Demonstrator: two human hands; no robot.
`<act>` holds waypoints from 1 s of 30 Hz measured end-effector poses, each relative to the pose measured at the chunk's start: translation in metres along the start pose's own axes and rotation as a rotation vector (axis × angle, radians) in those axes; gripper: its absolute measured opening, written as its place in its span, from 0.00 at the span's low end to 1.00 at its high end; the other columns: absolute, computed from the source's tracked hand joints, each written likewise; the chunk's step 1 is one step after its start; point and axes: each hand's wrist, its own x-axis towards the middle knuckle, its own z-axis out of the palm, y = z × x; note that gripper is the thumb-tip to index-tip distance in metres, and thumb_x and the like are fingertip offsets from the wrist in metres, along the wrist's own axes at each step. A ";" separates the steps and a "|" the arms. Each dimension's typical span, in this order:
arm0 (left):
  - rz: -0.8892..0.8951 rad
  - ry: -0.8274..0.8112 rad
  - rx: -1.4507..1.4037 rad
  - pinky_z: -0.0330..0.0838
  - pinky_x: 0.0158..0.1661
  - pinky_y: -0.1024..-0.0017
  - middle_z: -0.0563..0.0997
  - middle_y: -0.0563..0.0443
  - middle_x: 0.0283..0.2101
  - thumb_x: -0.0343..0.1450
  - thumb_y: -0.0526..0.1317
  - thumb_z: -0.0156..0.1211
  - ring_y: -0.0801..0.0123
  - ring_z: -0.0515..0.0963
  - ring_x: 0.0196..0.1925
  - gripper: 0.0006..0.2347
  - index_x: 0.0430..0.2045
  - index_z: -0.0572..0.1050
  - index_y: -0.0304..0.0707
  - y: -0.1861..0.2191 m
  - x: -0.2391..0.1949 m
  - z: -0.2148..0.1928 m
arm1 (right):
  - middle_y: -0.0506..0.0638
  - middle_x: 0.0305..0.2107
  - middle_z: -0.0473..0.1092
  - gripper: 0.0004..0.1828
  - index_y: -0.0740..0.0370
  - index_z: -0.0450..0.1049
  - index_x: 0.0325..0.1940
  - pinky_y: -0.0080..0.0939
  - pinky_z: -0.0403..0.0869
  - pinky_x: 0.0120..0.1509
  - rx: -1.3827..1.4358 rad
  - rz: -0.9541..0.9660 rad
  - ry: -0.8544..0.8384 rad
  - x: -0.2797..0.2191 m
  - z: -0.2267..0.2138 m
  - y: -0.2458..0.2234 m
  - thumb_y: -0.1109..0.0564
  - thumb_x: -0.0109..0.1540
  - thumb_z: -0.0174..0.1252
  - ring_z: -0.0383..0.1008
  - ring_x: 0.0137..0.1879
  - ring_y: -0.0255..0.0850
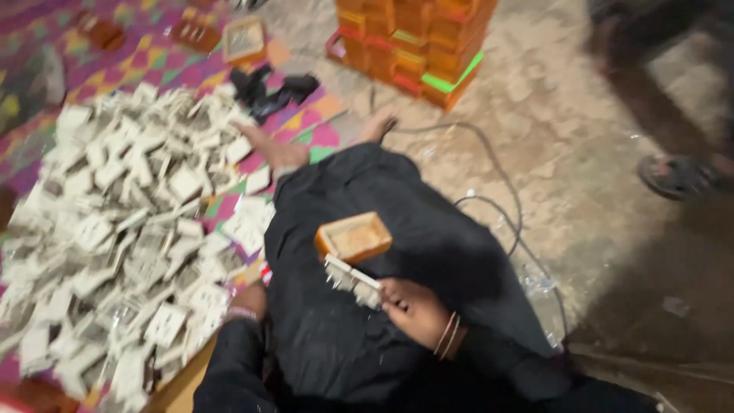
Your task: The person sits on the floor and assembles white electrical outlet modules into red plastic frames. They pick up modules from a large pile, insert them into the frame, and adjust them by hand.
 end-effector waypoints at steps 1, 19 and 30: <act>0.002 -0.030 -0.113 0.73 0.56 0.55 0.79 0.31 0.56 0.74 0.48 0.47 0.44 0.79 0.59 0.20 0.52 0.75 0.34 -0.002 0.008 0.006 | 0.43 0.33 0.75 0.17 0.57 0.76 0.51 0.30 0.71 0.36 0.023 -0.024 0.038 0.000 0.002 0.000 0.65 0.58 0.63 0.69 0.32 0.28; -0.122 -0.076 -0.243 0.67 0.61 0.56 0.73 0.33 0.63 0.73 0.54 0.46 0.45 0.72 0.66 0.24 0.58 0.72 0.38 0.006 0.003 0.003 | 0.41 0.29 0.71 0.19 0.58 0.77 0.54 0.26 0.69 0.39 0.213 0.191 -0.058 0.012 -0.002 0.007 0.68 0.59 0.61 0.67 0.33 0.24; -0.115 0.005 -0.090 0.69 0.61 0.53 0.76 0.33 0.62 0.75 0.44 0.38 0.43 0.76 0.63 0.20 0.52 0.79 0.40 -0.008 0.013 -0.003 | 0.48 0.43 0.77 0.24 0.62 0.70 0.62 0.36 0.77 0.51 0.401 0.338 -0.033 0.012 0.003 0.030 0.65 0.61 0.60 0.78 0.46 0.34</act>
